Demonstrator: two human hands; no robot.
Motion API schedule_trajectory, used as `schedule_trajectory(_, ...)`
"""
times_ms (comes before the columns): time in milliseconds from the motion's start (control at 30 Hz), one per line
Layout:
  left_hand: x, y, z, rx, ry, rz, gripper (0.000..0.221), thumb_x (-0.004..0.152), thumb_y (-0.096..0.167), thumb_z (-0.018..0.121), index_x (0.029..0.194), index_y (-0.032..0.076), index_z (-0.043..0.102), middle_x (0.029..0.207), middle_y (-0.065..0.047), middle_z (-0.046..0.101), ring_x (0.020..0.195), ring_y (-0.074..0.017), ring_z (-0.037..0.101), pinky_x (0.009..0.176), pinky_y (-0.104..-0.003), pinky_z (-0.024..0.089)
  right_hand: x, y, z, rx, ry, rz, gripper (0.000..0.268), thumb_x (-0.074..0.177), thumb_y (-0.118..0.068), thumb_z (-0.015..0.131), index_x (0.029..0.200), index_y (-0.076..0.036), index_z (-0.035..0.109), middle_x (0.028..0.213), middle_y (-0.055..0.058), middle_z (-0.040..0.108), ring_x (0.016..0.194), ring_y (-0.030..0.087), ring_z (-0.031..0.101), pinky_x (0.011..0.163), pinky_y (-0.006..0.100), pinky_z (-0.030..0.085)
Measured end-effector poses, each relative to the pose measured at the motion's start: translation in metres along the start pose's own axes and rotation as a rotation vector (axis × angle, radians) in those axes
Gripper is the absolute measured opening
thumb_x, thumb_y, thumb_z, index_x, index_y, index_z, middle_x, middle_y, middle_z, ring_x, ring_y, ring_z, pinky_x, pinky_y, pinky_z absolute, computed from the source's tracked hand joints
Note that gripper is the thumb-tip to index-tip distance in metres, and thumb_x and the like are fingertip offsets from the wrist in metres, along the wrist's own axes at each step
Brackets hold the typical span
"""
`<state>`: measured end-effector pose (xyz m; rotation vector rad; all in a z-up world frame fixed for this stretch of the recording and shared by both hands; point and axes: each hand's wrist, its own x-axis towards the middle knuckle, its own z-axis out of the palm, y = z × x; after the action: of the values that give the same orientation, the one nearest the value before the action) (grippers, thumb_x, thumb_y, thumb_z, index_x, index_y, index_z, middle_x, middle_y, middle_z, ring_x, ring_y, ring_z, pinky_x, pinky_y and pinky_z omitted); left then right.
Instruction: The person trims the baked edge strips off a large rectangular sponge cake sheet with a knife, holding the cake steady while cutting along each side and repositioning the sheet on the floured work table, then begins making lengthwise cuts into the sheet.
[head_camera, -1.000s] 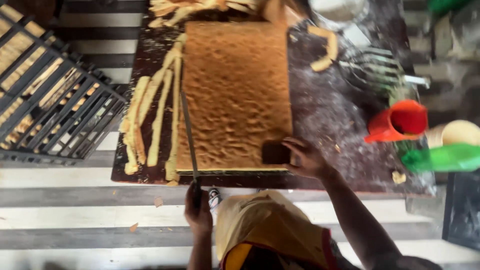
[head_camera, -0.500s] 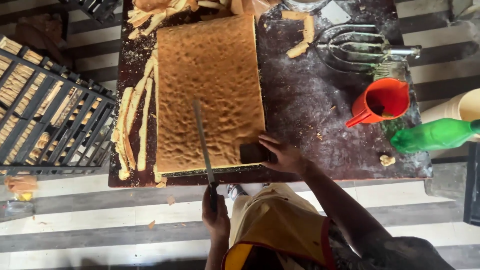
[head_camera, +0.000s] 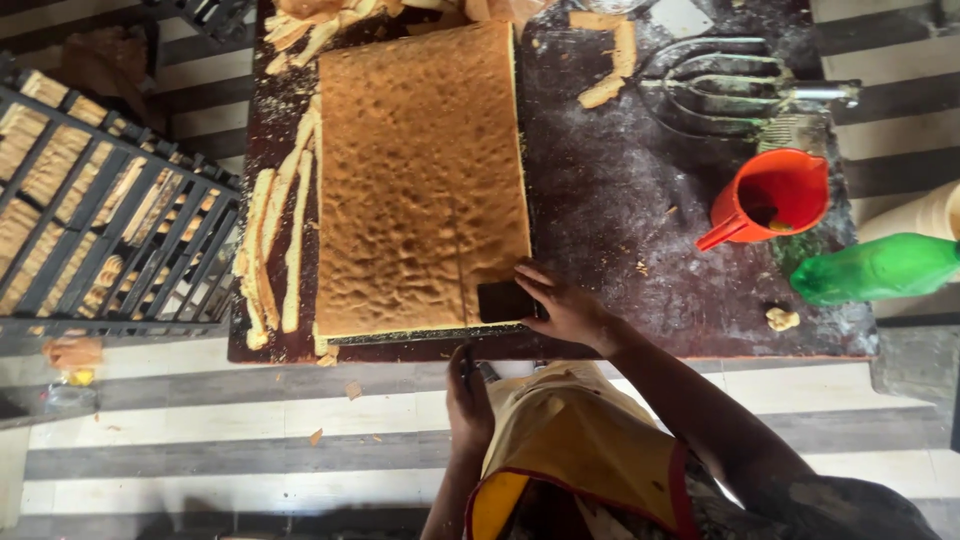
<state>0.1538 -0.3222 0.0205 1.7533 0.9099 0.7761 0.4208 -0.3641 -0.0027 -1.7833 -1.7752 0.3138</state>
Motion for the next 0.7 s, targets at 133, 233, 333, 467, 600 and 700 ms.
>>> schedule_trajectory(133, -0.001, -0.01, 0.01, 0.075, 0.003, -0.02, 0.042, 0.103, 0.003, 0.049, 0.145, -0.004, 0.046, 0.137, -0.026, 0.061, 0.127, -0.0353, 0.062, 0.105, -0.04, 0.05, 0.003, -0.005, -0.005, -0.021, -0.014, 0.027, 0.076, 0.085, -0.035, 0.079, 0.143, 0.005, 0.05, 0.157, 0.021, 0.041, 0.147, 0.034, 0.039, 0.117, 0.043, 0.041)
schedule_trajectory(233, -0.003, -0.015, 0.016, 0.099, -0.002, 0.076, 0.041, 0.105, 0.002, 0.046, 0.145, -0.004, 0.045, 0.137, -0.026, 0.061, 0.124, -0.0381, 0.064, 0.104, -0.042, 0.052, 0.004, -0.004, -0.004, -0.036, -0.012, 0.02, 0.076, 0.085, -0.035, 0.08, 0.142, 0.005, 0.051, 0.156, 0.02, 0.041, 0.147, 0.034, 0.039, 0.116, 0.043, 0.041)
schedule_trajectory(333, 0.001, -0.012, 0.018, 0.27, -0.025, 0.215, 0.045, 0.104, 0.003, 0.047, 0.147, -0.006, 0.042, 0.134, -0.028, 0.061, 0.115, -0.0439, 0.062, 0.101, -0.048, 0.051, 0.003, -0.003, -0.003, -0.039, -0.008, 0.003, 0.076, 0.086, -0.036, 0.08, 0.142, 0.006, 0.05, 0.156, 0.021, 0.041, 0.147, 0.035, 0.039, 0.116, 0.043, 0.042)
schedule_trajectory(467, 0.003, -0.022, 0.023, 0.294, -0.039, 0.049, 0.046, 0.103, 0.006, 0.048, 0.147, -0.005, 0.043, 0.129, -0.032, 0.06, 0.112, -0.0493, 0.06, 0.095, -0.051, 0.052, 0.004, 0.0, 0.0, -0.053, -0.027, 0.007, 0.076, 0.085, -0.037, 0.08, 0.142, 0.006, 0.05, 0.155, 0.021, 0.041, 0.146, 0.035, 0.04, 0.116, 0.043, 0.042)
schedule_trajectory(600, 0.005, -0.023, 0.025, 0.321, -0.08, -0.06, 0.048, 0.102, 0.009, 0.048, 0.148, -0.004, 0.042, 0.128, -0.032, 0.059, 0.111, -0.05, 0.061, 0.091, -0.051, 0.053, 0.003, 0.002, 0.001, -0.052, -0.027, 0.005, 0.077, 0.084, -0.037, 0.081, 0.141, 0.005, 0.051, 0.155, 0.021, 0.042, 0.145, 0.035, 0.041, 0.116, 0.044, 0.042)
schedule_trajectory(700, -0.002, -0.019, 0.018, 0.272, -0.05, 0.049, 0.047, 0.103, 0.007, 0.048, 0.148, -0.006, 0.043, 0.127, -0.032, 0.06, 0.11, -0.0499, 0.062, 0.092, -0.051, 0.054, 0.002, 0.001, -0.005, 0.023, -0.028, 0.035, 0.077, 0.084, -0.036, 0.081, 0.142, 0.004, 0.05, 0.154, 0.021, 0.044, 0.143, 0.035, 0.043, 0.115, 0.044, 0.043)
